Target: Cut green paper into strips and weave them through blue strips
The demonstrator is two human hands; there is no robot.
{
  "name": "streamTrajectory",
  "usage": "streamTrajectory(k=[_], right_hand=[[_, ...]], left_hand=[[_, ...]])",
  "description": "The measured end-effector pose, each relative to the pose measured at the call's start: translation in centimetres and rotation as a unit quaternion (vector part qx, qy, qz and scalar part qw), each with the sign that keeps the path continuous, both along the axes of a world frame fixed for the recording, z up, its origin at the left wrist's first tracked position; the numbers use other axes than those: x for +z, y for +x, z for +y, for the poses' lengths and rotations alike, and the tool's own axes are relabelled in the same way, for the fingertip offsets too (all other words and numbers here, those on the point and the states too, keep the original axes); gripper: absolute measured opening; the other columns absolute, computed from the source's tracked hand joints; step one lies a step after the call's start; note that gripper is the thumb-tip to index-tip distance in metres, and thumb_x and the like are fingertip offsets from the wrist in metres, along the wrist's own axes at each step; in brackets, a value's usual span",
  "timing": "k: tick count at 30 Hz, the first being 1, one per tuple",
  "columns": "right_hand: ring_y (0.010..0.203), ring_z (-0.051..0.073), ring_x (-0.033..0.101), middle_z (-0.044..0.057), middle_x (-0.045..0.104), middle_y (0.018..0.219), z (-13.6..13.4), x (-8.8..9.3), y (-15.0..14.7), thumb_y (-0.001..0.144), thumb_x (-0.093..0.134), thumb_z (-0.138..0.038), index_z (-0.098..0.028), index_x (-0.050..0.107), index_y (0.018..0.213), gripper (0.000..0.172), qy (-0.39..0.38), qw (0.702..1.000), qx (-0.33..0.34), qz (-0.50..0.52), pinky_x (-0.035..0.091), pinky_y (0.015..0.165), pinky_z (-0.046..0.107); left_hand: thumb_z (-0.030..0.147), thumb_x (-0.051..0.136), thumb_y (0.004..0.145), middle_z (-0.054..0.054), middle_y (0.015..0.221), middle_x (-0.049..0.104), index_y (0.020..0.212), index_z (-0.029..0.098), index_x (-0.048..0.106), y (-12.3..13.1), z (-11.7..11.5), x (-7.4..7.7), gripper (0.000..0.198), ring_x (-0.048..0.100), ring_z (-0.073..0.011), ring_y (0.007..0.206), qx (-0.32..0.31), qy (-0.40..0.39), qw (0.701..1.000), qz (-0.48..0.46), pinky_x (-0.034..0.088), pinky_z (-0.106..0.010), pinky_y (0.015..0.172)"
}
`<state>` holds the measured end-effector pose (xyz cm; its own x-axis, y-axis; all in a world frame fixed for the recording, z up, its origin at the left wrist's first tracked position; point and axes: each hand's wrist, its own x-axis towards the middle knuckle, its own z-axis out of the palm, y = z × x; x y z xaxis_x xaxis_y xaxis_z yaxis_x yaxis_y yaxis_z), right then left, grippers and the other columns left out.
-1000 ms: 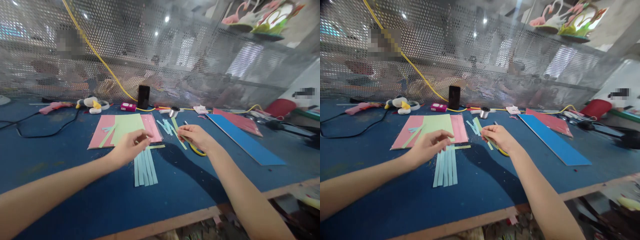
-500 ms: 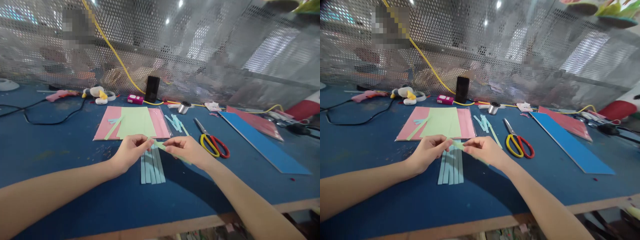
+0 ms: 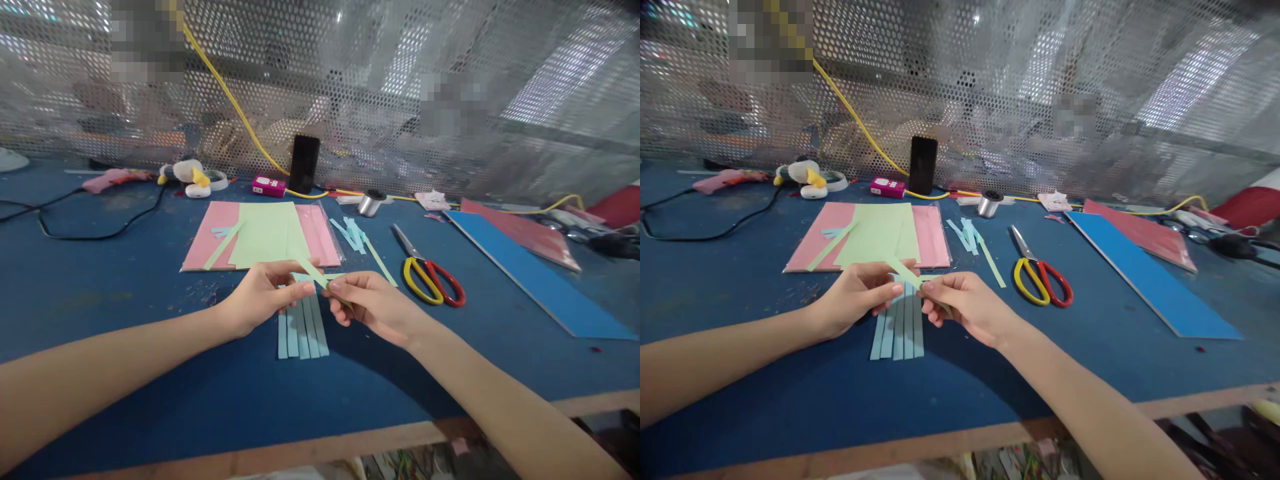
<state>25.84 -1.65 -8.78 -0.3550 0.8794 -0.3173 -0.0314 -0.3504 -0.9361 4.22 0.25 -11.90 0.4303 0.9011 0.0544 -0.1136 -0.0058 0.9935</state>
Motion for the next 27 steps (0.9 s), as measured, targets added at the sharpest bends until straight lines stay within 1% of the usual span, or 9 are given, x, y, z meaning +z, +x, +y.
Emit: streamTrajectory(k=[2,5,8,11,13,15,19,23,27], right_hand=[[0.052,0.009,0.059,0.002,0.066,0.064,-0.3,-0.4,-0.4,0.078,0.080,-0.040,-0.012,0.071,0.077,0.029,-0.015,1.000,0.015,0.020,0.047,0.051,0.021],[0.053,0.010,0.060,0.003,0.067,0.064,-0.7,-0.9,-0.9,0.084,0.074,-0.041,-0.011,0.072,0.078,0.030,-0.014,0.999,0.039,0.025,0.048,0.050,0.021],[0.060,0.014,0.065,0.007,0.070,0.074,-0.8,-0.9,-0.8,0.091,0.064,-0.042,-0.012,0.073,0.087,0.032,0.049,0.998,0.041,0.003,0.053,0.052,0.025],[0.066,0.017,0.067,0.006,0.069,0.079,-0.3,-0.5,0.0,0.090,0.064,-0.035,-0.015,0.071,0.090,0.021,0.155,0.987,-0.028,-0.011,0.057,0.053,0.028],[0.060,0.016,0.065,0.002,0.066,0.071,0.4,-0.1,0.7,0.088,0.067,-0.032,-0.017,0.069,0.086,0.016,0.206,0.974,-0.092,-0.015,0.055,0.046,0.026],[0.052,0.013,0.059,0.000,0.061,0.064,1.1,0.2,1.3,0.086,0.070,-0.032,-0.017,0.068,0.083,0.016,0.228,0.963,-0.140,-0.024,0.050,0.038,0.023],[0.048,0.009,0.052,-0.002,0.056,0.063,2.2,0.3,1.9,0.081,0.074,-0.031,-0.016,0.069,0.084,0.016,0.209,0.958,-0.198,-0.008,0.046,0.034,0.020],[0.045,0.009,0.047,-0.004,0.052,0.062,2.3,0.0,1.8,0.082,0.070,-0.031,-0.019,0.062,0.076,0.015,0.155,0.967,-0.196,0.057,0.042,0.030,0.020],[0.033,0.005,0.033,-0.007,0.041,0.048,1.6,-0.2,1.4,0.087,0.066,-0.041,-0.020,0.048,0.060,0.038,0.095,0.984,-0.149,0.031,0.033,0.025,0.018]], left_hand=[[0.043,0.077,0.078,-0.003,0.073,0.067,0.104,0.015,0.074,0.0,-0.1,0.0,0.039,0.045,-0.0073,0.051,-0.025,0.006,0.999,0.020,0.038,-0.019,0.042],[0.042,0.077,0.079,-0.005,0.082,0.070,0.100,0.015,0.075,0.0,-0.2,-0.1,0.034,0.048,-0.0067,0.051,-0.023,0.011,1.000,0.014,0.039,-0.019,0.042],[0.042,0.076,0.080,-0.003,0.078,0.069,0.095,0.015,0.076,0.0,-0.1,-0.1,0.031,0.048,-0.0060,0.049,0.000,0.004,1.000,-0.015,0.041,-0.019,0.043],[0.043,0.074,0.082,0.000,0.059,0.062,0.086,0.013,0.076,0.1,0.0,0.0,0.030,0.046,-0.0061,0.046,0.027,-0.011,0.999,-0.018,0.040,-0.019,0.043],[0.044,0.073,0.083,0.002,0.048,0.055,0.081,0.013,0.076,0.2,0.2,0.0,0.031,0.045,-0.0068,0.045,0.039,-0.018,0.999,-0.005,0.039,-0.019,0.044],[0.045,0.074,0.082,0.003,0.042,0.052,0.071,0.014,0.073,0.2,0.4,-0.1,0.033,0.049,-0.0083,0.048,0.051,-0.028,0.998,0.001,0.041,-0.019,0.049],[0.047,0.076,0.079,0.004,0.037,0.049,0.055,0.016,0.064,0.2,0.7,-0.3,0.042,0.048,-0.0071,0.045,0.063,-0.053,0.997,0.001,0.046,-0.020,0.057],[0.048,0.077,0.078,0.005,0.037,0.048,0.056,0.016,0.063,0.3,0.7,-0.3,0.041,0.041,-0.0052,0.037,0.066,-0.066,0.996,0.010,0.042,-0.020,0.049],[0.048,0.076,0.079,0.005,0.037,0.048,0.056,0.016,0.061,0.3,0.7,-0.2,0.042,0.043,-0.0056,0.039,0.068,-0.059,0.996,0.006,0.045,-0.021,0.053]])
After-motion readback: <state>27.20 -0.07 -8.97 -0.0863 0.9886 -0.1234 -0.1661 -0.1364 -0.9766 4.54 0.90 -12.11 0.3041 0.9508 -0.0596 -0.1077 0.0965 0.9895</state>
